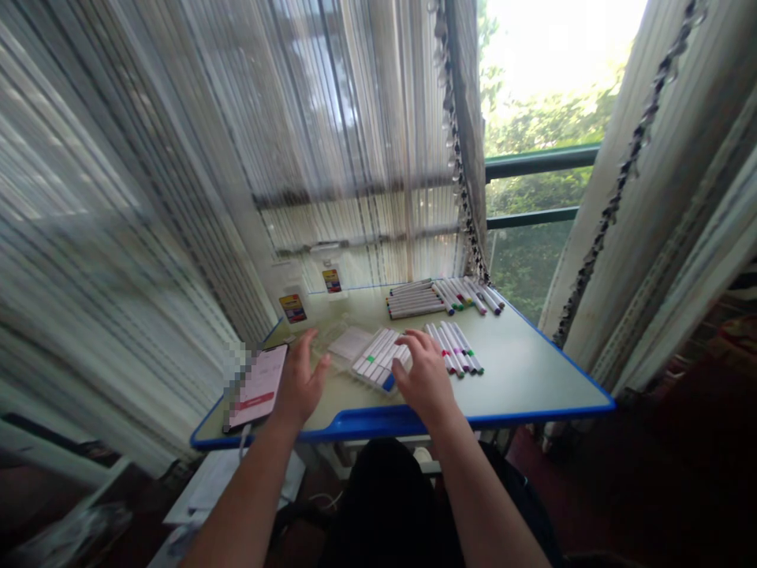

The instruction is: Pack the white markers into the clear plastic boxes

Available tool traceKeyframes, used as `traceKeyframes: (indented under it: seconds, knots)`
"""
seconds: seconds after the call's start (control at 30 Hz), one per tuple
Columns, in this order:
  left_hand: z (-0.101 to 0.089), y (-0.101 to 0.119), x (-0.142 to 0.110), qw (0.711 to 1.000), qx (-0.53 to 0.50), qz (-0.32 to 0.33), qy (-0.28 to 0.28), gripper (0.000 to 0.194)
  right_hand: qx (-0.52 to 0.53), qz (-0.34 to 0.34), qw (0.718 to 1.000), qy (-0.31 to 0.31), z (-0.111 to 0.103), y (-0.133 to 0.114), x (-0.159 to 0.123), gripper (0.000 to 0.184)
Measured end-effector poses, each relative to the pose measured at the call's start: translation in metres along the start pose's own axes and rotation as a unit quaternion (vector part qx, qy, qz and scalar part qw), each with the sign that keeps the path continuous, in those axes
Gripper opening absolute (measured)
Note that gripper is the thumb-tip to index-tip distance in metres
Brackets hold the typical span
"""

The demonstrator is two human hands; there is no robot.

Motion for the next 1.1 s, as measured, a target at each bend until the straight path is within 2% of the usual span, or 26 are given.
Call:
traceKeyframes:
  seconds: [0.17,0.27,0.43,0.5,0.6,0.7,0.83,0.9,1.0,1.03,1.1]
  knots:
    - [0.017,-0.007,0.002,0.990,0.103,-0.048,-0.084,0.038,0.031,-0.033,0.994,-0.100,0.001,-0.008,-0.006,0.030]
    - [0.010,0.003,-0.001,0.985,0.154,-0.046,-0.059,0.037,0.024,-0.043,0.992,-0.114,0.008,-0.002,-0.008,0.037]
    - [-0.016,0.011,-0.008,0.975,0.200,-0.082,0.057,0.037,-0.010,-0.013,0.999,-0.049,0.014,0.014,-0.005,0.045]
    - [-0.015,0.010,-0.008,0.969,0.225,-0.090,0.047,0.036,-0.011,-0.006,0.999,-0.032,0.013,0.016,-0.004,0.044]
    - [-0.007,0.008,-0.008,0.961,0.252,-0.110,-0.013,0.035,-0.029,0.000,0.999,-0.027,0.008,0.013,-0.004,0.036]
    - [-0.009,0.008,-0.010,0.956,0.258,-0.142,0.003,0.039,-0.048,0.002,0.997,-0.059,0.008,0.009,-0.005,0.035]
    - [-0.017,0.011,-0.015,0.952,0.250,-0.174,0.030,0.041,-0.068,-0.024,0.993,-0.098,0.015,0.005,-0.006,0.051]
    - [-0.021,0.014,-0.016,0.957,0.239,-0.155,0.058,0.042,-0.081,-0.021,0.990,-0.112,0.022,0.008,-0.006,0.056]
    - [-0.021,0.023,-0.012,0.970,0.217,-0.061,0.086,0.044,-0.090,-0.010,0.990,-0.105,0.029,0.013,-0.003,0.057]
    - [-0.018,0.024,-0.010,0.974,0.213,-0.036,0.070,0.046,-0.092,-0.007,0.992,-0.090,0.029,0.015,-0.001,0.055]
    - [-0.010,0.023,-0.008,0.975,0.217,-0.030,0.016,0.051,-0.096,-0.007,0.994,-0.053,0.027,0.017,0.003,0.049]
Point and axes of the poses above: each hand's wrist, its own x-axis towards the middle knuckle, its own z-axis out of the palm, y = z × x, the point moved 6 cm from there along x, towards the middle knuckle, and after that the axes turned 10 degrees about -x, right-handed, at the moved point
